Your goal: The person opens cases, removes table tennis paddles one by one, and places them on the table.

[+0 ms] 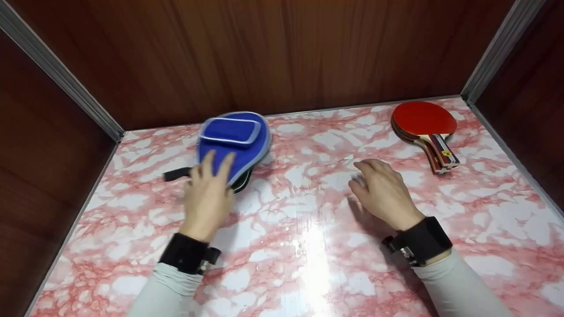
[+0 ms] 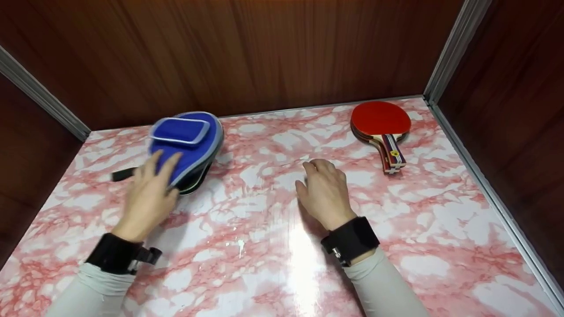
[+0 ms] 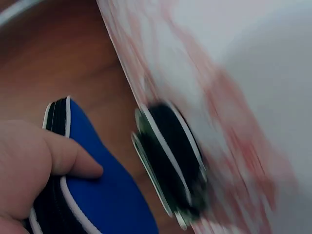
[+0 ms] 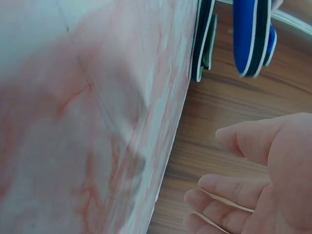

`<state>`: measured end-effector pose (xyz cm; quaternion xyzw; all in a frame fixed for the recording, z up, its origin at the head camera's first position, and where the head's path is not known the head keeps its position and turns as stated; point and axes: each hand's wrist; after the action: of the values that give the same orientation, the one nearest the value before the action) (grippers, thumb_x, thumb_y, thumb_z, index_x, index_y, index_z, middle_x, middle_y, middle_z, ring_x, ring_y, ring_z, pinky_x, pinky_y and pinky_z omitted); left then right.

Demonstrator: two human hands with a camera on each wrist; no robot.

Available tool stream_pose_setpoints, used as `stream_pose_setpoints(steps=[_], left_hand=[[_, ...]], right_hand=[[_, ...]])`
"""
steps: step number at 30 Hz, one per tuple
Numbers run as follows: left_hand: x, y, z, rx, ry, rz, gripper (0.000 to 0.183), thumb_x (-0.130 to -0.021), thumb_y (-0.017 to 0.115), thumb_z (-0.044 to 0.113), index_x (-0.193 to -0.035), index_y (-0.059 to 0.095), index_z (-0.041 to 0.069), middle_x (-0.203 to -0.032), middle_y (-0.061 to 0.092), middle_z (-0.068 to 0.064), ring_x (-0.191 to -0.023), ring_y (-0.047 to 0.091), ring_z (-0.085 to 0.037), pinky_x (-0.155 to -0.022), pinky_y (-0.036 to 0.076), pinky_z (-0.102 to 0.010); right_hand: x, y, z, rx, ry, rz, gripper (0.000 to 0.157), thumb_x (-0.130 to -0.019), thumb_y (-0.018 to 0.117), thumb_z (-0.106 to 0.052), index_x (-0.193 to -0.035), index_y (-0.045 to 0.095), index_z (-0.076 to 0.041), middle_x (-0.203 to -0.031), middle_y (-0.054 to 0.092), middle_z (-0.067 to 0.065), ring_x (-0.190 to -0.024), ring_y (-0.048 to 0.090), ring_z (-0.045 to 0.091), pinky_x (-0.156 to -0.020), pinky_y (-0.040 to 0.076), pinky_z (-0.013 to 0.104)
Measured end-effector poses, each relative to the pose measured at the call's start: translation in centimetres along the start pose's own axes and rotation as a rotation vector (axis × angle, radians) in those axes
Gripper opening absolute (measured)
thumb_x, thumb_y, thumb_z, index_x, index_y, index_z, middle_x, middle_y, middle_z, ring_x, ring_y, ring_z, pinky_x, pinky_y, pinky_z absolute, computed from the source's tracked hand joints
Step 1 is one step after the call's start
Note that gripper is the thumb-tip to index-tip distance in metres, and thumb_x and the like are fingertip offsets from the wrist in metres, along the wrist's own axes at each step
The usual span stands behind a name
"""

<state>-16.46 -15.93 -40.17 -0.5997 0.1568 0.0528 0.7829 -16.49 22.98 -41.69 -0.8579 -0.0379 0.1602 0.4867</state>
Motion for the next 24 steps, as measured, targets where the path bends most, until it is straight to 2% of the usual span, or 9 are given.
stream_pose_setpoints(steps=[6,11,17,24], left_hand=[[0.9,1.3,4.4,0.000,0.125,-0.088,0.095,-0.089,0.091,0.013,-0.171,0.043,0.029,-0.176,0.030,-0.022,-0.148,0.043,-0.057,-0.106,0.044,-0.079],[1.8,2.5,6.8,-0.012,0.232,-0.112,0.093,-0.090,0.088,0.013,-0.170,0.045,0.030,-0.177,0.031,-0.019,-0.147,0.044,-0.052,-0.107,0.045,-0.074],[2.6,3.8,8.6,-0.051,0.349,-0.076,0.086,-0.088,0.088,0.016,-0.165,0.053,0.028,-0.171,0.040,-0.021,-0.139,0.051,-0.049,-0.101,0.048,-0.071],[3.2,5.1,9.6,-0.073,0.421,-0.072,0.081,-0.088,0.084,0.015,-0.163,0.056,0.029,-0.168,0.045,-0.020,-0.136,0.053,-0.047,-0.094,0.050,-0.064]], right_hand=[[-0.1,-0.4,0.3,-0.004,0.016,-0.001,0.054,-0.108,0.068,-0.025,-0.151,0.060,0.008,-0.153,0.057,0.032,-0.147,0.047,0.051,-0.118,0.033,0.072],[-0.1,-0.5,0.4,-0.007,0.031,-0.010,0.055,-0.108,0.067,-0.024,-0.152,0.059,0.007,-0.155,0.055,0.032,-0.148,0.046,0.051,-0.119,0.031,0.073],[-0.3,-0.6,0.5,0.011,0.043,0.004,0.050,-0.109,0.063,-0.020,-0.150,0.061,0.007,-0.153,0.057,0.031,-0.147,0.047,0.051,-0.119,0.032,0.073],[-0.3,-0.7,0.5,0.030,0.042,0.020,0.047,-0.110,0.061,-0.017,-0.151,0.061,0.005,-0.152,0.058,0.030,-0.145,0.048,0.051,-0.117,0.034,0.073]])
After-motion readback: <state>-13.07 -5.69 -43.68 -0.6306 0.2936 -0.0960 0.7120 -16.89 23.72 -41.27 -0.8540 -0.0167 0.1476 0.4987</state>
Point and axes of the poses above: each hand's wrist, its own x-axis away from the middle knuckle, its own y-axis out of the palm, z = x × y
